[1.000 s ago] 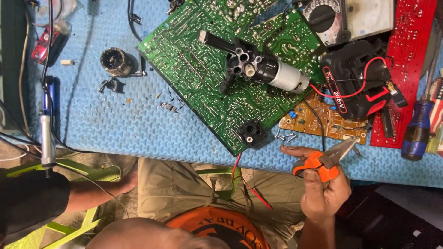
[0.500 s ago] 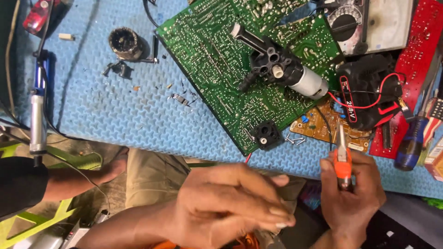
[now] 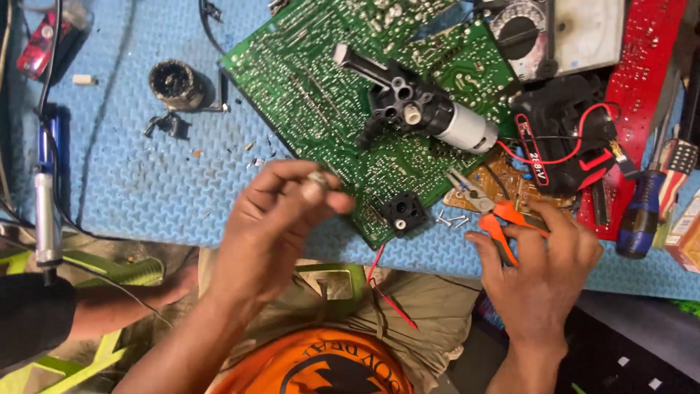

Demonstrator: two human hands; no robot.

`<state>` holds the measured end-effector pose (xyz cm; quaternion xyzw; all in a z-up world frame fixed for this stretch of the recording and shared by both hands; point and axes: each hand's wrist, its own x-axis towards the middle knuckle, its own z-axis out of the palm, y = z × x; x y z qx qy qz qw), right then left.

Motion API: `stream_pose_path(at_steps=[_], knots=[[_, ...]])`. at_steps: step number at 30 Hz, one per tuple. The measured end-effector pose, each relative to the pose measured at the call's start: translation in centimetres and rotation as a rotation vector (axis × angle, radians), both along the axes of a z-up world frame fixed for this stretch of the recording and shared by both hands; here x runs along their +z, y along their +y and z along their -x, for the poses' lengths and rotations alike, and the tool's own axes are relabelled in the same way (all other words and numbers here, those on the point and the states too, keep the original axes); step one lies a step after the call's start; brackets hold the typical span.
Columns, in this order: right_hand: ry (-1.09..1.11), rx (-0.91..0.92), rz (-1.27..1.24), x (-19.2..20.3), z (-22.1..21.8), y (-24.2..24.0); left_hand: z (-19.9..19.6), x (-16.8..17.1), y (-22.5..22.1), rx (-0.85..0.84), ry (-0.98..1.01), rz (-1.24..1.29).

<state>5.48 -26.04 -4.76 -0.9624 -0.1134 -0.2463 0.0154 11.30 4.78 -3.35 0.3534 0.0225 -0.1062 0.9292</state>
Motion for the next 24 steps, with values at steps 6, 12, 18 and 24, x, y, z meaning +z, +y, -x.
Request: stream_pose_path(at_steps=[6,12,18,24], knots=[[-0.036,0.020,-0.099,-0.9,-0.1,-0.5,-2.2,-0.2,1.2,0.119,0.086,-0.002],[-0.142,0.133,-0.165,1.8,-1.6,0.8,-5.1,1.1,1.3,0.098,0.088,-0.166],[0.190,0.086,0.014,7.0,-9.6,5.6,-8.3,1.7,1.2,0.066,0.154,-0.258],[0.118,0.328,0.036,5.2,-13.9,6.1,-9.4,2.2,0.6,-0.008,0.205,-0.301]])
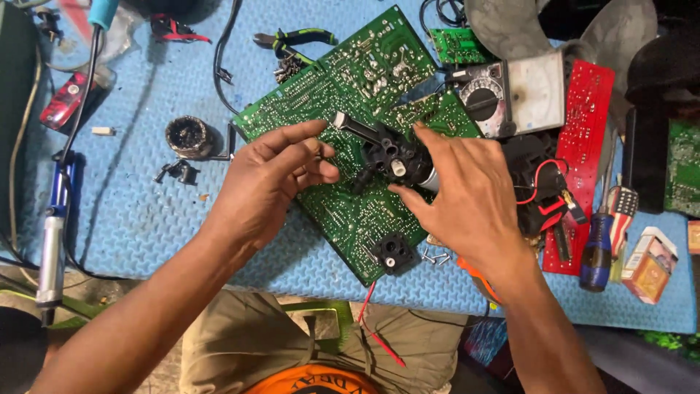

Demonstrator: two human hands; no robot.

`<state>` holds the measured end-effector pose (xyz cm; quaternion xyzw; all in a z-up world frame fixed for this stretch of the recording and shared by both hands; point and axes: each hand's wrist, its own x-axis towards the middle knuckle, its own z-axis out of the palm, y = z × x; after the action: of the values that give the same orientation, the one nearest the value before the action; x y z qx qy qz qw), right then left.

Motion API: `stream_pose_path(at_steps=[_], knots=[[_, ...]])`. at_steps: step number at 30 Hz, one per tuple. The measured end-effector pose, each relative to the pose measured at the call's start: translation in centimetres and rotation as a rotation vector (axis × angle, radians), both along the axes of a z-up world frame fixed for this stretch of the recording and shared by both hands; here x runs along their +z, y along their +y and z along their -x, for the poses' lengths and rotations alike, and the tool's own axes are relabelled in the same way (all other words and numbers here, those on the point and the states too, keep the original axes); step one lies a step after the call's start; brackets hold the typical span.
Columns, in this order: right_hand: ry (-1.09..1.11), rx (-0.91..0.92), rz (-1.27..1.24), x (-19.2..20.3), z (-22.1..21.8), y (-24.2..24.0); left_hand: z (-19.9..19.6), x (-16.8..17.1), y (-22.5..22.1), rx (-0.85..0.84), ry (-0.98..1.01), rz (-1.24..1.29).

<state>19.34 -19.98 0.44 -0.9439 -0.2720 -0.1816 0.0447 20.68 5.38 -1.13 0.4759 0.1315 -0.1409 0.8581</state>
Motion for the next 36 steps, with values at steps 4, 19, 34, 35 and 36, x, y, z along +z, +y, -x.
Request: stream_pose_path(at_steps=[4,19,34,35,36], knots=[[-0.006,0.063,-0.050,0.1,0.3,0.2,0.0,0.1,-0.3,-0.066,-0.044,0.027],[0.008,0.158,-0.490,-0.5,1.8,-1.7,5.7,3.9,-0.4,-0.453,-0.414,0.155],[-0.176,0.169,-0.614,-3.3,2.7,-3.4,3.2,1.0,-0.5,-0.553,-0.705,-0.057],[-0.223,0.178,-0.607,-3.4,2.5,-3.2,2.9,0.9,-0.3,-0.578,-0.695,-0.086],[-0.269,0.186,-0.598,-3.5,2.4,-3.0,2.7,0.9,0.0,-0.604,-0.685,-0.114]])
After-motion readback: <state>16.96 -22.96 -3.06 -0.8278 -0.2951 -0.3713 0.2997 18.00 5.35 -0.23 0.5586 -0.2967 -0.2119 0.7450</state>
